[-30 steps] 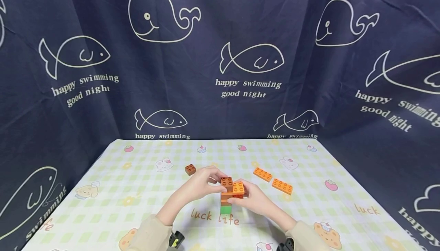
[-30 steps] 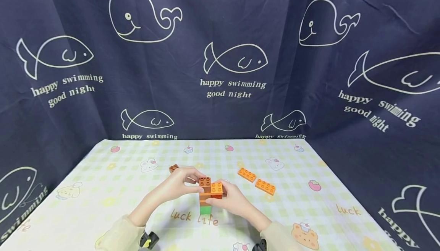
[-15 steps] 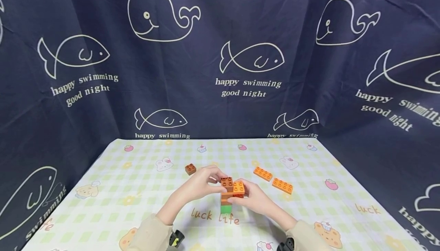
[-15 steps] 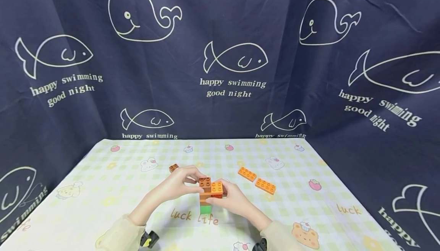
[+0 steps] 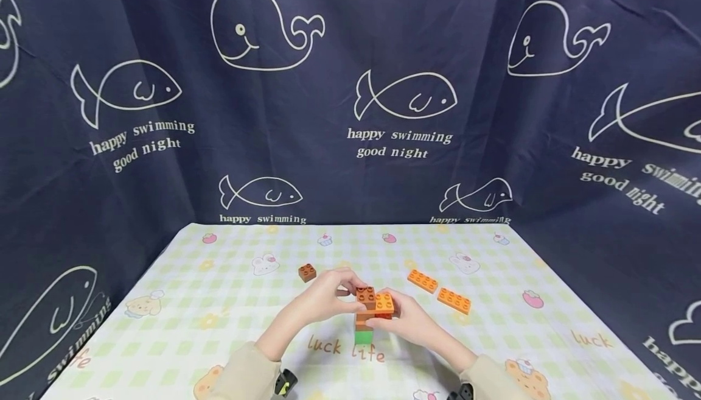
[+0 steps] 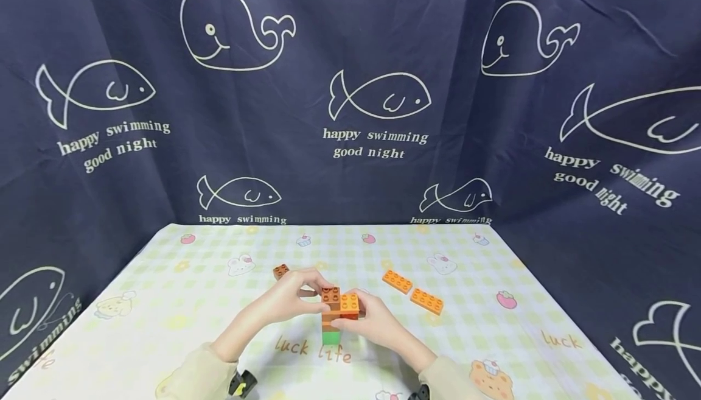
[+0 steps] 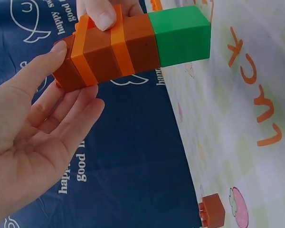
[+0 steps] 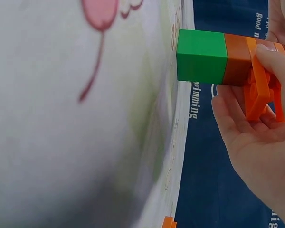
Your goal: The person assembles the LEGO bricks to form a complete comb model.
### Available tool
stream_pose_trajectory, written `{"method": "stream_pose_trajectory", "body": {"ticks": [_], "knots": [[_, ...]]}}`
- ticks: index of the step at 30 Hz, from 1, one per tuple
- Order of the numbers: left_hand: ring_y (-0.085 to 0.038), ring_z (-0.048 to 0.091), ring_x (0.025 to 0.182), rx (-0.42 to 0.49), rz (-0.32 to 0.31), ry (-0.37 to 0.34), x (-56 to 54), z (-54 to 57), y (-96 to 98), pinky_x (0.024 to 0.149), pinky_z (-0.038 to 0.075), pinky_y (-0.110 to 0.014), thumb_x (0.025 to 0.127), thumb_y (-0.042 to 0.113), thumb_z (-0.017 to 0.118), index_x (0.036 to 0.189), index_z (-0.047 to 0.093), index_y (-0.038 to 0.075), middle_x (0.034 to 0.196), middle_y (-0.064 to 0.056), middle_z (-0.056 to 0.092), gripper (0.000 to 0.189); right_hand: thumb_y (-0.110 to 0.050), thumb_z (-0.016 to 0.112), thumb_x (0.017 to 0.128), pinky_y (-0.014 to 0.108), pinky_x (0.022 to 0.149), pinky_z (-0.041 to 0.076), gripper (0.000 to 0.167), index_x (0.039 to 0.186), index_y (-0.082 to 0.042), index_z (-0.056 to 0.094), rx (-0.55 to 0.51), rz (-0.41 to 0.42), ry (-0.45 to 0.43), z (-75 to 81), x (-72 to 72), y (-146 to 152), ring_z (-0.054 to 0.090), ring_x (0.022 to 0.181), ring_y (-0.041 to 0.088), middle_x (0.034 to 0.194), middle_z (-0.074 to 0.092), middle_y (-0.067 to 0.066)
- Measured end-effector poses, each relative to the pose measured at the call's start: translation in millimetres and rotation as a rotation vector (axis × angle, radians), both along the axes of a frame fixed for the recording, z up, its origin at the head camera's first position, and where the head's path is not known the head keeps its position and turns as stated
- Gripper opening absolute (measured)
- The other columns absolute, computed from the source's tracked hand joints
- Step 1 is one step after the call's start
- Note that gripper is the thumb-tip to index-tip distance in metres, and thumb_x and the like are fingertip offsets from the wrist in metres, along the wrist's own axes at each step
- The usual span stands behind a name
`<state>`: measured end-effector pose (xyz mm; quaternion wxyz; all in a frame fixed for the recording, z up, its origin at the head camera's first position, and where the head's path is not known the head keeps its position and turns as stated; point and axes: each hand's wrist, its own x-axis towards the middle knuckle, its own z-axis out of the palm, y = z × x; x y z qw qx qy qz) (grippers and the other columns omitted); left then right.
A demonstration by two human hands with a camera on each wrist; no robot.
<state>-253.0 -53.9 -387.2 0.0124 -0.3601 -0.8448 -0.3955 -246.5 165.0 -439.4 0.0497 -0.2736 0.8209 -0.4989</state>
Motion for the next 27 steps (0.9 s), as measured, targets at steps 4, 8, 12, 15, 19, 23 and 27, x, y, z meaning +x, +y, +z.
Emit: {"method": "stream_pose_trajectory", "body": {"ticks": [4,8,12,15,19,23,27], "knots": [[-0.007,0.061,0.088,0.019,-0.012,-0.010,-0.6,-1.9,-0.3,0.083,0.055,-0.023,0.079,0.019,0.076,0.101,0.066,0.012,0.098,0.003,0.060,0.024,-0.028,0.070,0.084,0.021,0.078,0.053,0.034,0.110,-0.010,0.058,0.004,0.001,0.004,-0.7,0.3,0.3,0.063,0.088,0.007,0.101,0.066,0.003],[-0.007,0.061,0.088,0.023,-0.026,-0.007,-2.6,-2.5,-1.3,0.083,0.055,-0.023,0.080,0.019,0.075,0.102,0.066,0.012,0.099,0.002,0.061,0.025,-0.028,0.070,0.084,0.021,0.078,0.053,0.034,0.110,-0.010,0.057,0.002,-0.009,0.000,-0.7,0.1,0.1,0.063,0.088,0.007,0.102,0.066,0.003],[-0.006,0.061,0.090,0.021,-0.032,-0.016,-3.9,-2.2,-2.8,0.083,0.054,-0.020,0.079,0.019,0.075,0.102,0.066,0.012,0.100,0.003,0.060,0.026,-0.028,0.071,0.083,0.022,0.078,0.053,0.035,0.110,-0.010,0.057,-0.001,-0.014,-0.007,-0.1,0.1,-0.7,0.063,0.088,0.008,0.102,0.066,0.004],[-0.006,0.061,0.090,0.021,-0.028,-0.027,-3.9,-2.3,-3.0,0.083,0.054,-0.019,0.079,0.018,0.075,0.103,0.066,0.012,0.100,0.004,0.059,0.026,-0.028,0.071,0.083,0.022,0.078,0.053,0.034,0.109,-0.010,0.057,-0.004,-0.013,-0.004,0.0,0.3,-0.6,0.063,0.087,0.008,0.101,0.066,0.004],[-0.009,0.062,0.090,0.031,-0.020,-0.038,-4.4,-3.4,-2.6,0.083,0.054,-0.020,0.079,0.017,0.076,0.102,0.065,0.012,0.100,0.003,0.060,0.025,-0.027,0.071,0.083,0.022,0.077,0.053,0.034,0.109,-0.009,0.058,-0.011,-0.013,0.009,-0.2,-0.2,-0.2,0.063,0.086,0.008,0.099,0.067,0.004],[-0.012,0.062,0.091,0.036,-0.003,-0.064,-5.0,-6.0,-1.8,0.083,0.054,-0.019,0.079,0.018,0.076,0.101,0.064,0.011,0.100,0.002,0.061,0.026,-0.026,0.071,0.083,0.022,0.076,0.053,0.035,0.109,-0.008,0.058,-0.021,-0.014,0.007,0.2,0.4,-0.2,0.063,0.084,0.007,0.098,0.067,0.004],[-0.014,0.061,0.091,0.056,0.008,-0.107,-4.5,-9.6,-1.0,0.084,0.055,-0.024,0.079,0.018,0.076,0.103,0.063,0.009,0.100,0.000,0.062,0.028,-0.024,0.072,0.082,0.021,0.076,0.053,0.036,0.110,-0.006,0.058,-0.028,-0.011,0.002,0.9,1.5,-0.7,0.062,0.084,0.006,0.098,0.067,0.006]]}}
